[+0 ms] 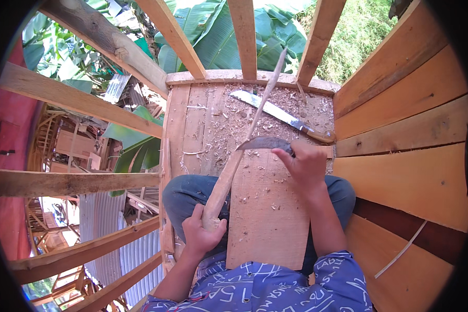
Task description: The person sits cross-legged on a wooden floor and uses a curved knife to whittle a long, thin piece of wood. They repeatedly shave the surface of the wood, rotating it to shape different sides, and occasionally inspect the progress.
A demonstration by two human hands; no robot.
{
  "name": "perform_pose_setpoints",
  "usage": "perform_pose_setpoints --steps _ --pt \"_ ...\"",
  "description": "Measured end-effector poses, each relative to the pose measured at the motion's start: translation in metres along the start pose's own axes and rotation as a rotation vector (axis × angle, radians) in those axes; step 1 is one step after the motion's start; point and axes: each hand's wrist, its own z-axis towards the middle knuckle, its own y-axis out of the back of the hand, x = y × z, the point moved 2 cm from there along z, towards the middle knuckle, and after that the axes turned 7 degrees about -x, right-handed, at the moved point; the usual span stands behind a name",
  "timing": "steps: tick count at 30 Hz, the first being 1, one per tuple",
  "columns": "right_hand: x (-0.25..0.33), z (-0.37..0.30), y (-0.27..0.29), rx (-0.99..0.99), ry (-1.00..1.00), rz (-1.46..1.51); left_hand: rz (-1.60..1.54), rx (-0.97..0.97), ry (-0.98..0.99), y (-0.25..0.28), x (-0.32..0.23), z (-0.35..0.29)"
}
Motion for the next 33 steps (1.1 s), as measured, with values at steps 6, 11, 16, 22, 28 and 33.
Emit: perform_pose_setpoints --steps 6,11,16,22,28,33 --pt "-0.034 0.015 0.004 -0.058 -0.219 0.061 0.015 0.047 -0.012 0.002 0.000 0.007" --pt "0.007 -0.008 -0.004 0.177 -0.068 0.118 -0.035 0.085 0.040 -0.002 0.006 0.011" --pt "-0.005 -0.003 -0.008 0.129 -0.170 0.102 -0.184 0.085 0.095 0.001 0.012 0.016" --pt "0.014 -0.007 0.003 0.155 -0.042 0.144 -0.080 0.085 0.072 -0.003 0.007 0.017" --pt "-0.029 0.030 -0.010 0.016 -0.281 0.056 -0.028 0.127 0.079 0.001 0.011 0.008" --pt "-0.046 0.018 0.012 0.008 -0.303 0.083 -0.020 0.115 0.060 -0.002 0.013 0.014"
